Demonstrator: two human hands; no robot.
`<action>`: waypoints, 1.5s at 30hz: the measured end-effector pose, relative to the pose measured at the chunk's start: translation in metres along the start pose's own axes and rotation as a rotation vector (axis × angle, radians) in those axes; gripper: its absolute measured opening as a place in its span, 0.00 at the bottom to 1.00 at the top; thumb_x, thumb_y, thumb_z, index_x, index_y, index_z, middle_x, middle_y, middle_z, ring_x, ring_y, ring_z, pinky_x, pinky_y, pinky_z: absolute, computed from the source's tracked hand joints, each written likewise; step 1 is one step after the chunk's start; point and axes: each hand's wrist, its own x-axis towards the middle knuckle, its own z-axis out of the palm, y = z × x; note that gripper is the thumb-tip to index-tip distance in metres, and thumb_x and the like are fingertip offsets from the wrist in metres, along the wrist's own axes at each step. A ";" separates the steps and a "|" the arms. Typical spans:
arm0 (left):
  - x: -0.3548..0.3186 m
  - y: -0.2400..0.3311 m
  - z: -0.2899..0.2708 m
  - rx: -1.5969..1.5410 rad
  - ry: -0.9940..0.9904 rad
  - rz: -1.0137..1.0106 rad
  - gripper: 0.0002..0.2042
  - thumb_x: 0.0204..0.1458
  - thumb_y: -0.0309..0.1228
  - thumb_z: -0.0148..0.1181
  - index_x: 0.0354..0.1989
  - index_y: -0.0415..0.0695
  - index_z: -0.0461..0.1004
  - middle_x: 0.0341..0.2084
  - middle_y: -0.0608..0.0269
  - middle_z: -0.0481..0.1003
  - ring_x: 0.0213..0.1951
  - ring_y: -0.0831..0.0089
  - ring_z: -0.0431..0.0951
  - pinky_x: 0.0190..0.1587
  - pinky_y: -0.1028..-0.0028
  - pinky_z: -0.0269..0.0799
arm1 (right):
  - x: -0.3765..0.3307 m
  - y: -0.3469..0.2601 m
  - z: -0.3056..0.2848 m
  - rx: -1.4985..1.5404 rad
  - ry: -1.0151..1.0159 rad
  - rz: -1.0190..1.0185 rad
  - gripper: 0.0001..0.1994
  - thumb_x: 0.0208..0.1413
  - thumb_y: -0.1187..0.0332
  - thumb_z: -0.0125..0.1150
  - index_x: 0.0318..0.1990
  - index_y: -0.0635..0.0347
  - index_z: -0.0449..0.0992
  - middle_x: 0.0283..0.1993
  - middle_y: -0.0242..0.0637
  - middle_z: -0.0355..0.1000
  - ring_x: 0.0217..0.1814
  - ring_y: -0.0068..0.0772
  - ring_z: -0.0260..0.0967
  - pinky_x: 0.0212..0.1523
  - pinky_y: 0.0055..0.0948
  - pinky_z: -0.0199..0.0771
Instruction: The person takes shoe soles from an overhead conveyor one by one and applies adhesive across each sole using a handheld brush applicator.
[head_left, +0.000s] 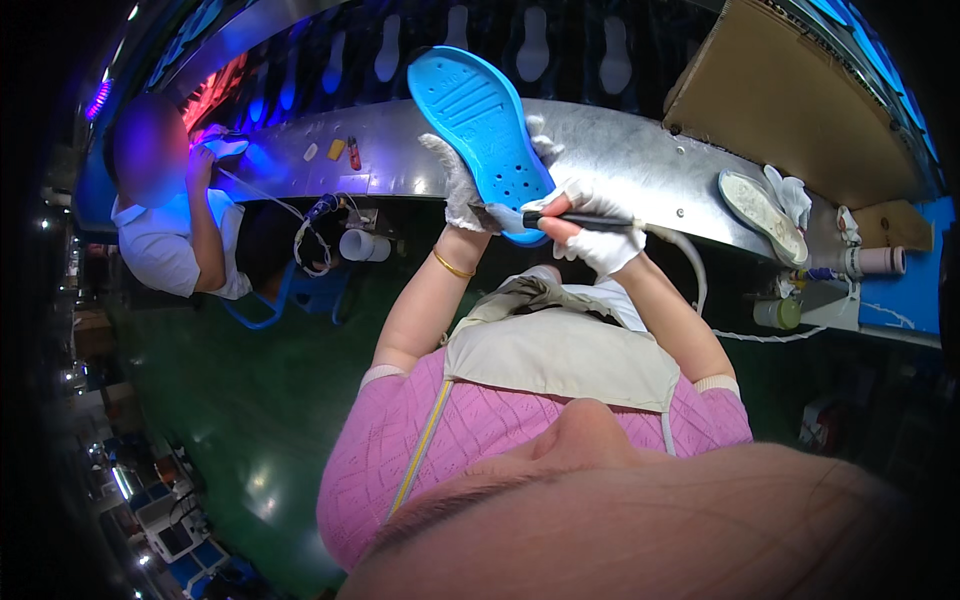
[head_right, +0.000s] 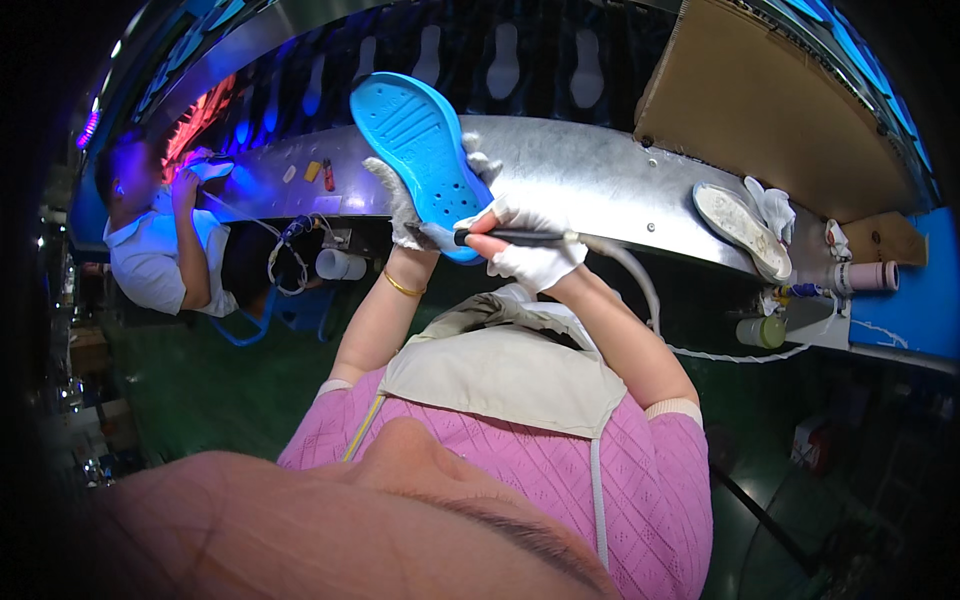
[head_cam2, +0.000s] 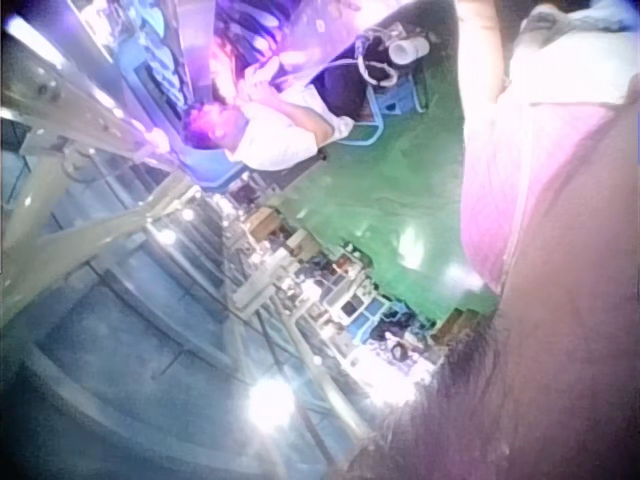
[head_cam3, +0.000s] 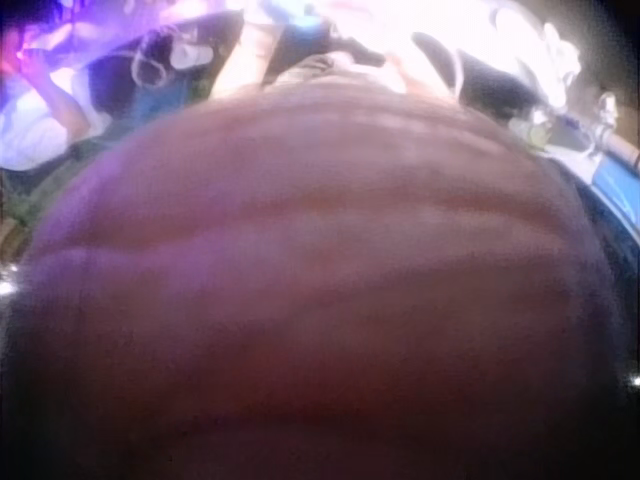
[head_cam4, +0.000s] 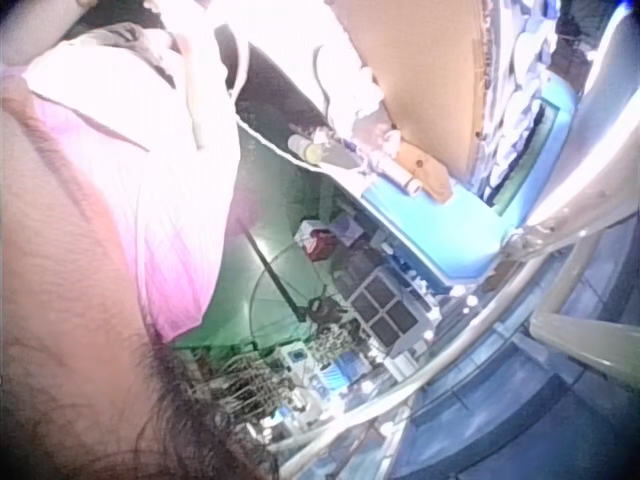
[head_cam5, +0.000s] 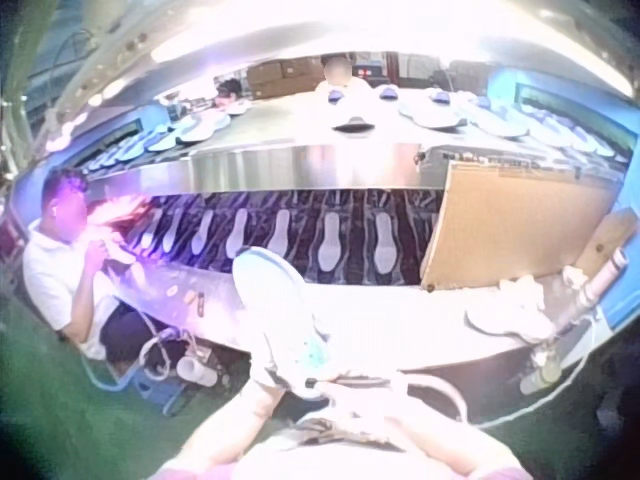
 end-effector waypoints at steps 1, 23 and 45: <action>0.002 0.002 0.000 -0.074 -0.081 0.002 0.56 0.33 0.79 0.30 0.58 0.37 0.58 0.48 0.49 0.70 0.49 0.54 0.72 0.54 0.56 0.67 | -0.001 -0.005 0.000 0.246 0.007 0.320 0.03 0.50 0.76 0.60 0.32 0.62 0.73 0.34 0.42 0.75 0.24 0.23 0.70 0.23 0.18 0.71; 0.018 0.042 0.004 0.838 -0.207 0.079 0.42 0.39 0.59 0.63 0.55 0.36 0.64 0.47 0.58 0.71 0.46 0.72 0.73 0.48 0.74 0.71 | 0.020 0.016 -0.034 0.270 -0.211 0.516 0.04 0.44 0.82 0.58 0.28 0.65 0.73 0.36 0.42 0.74 0.34 0.27 0.72 0.39 0.24 0.75; 0.060 0.030 0.017 1.060 0.234 -0.500 0.31 0.49 0.57 0.54 0.48 0.39 0.70 0.33 0.60 0.74 0.30 0.77 0.73 0.33 0.76 0.73 | 0.034 0.009 -0.053 0.019 -0.158 0.143 0.05 0.42 0.82 0.57 0.27 0.63 0.72 0.33 0.34 0.69 0.33 0.23 0.68 0.33 0.22 0.70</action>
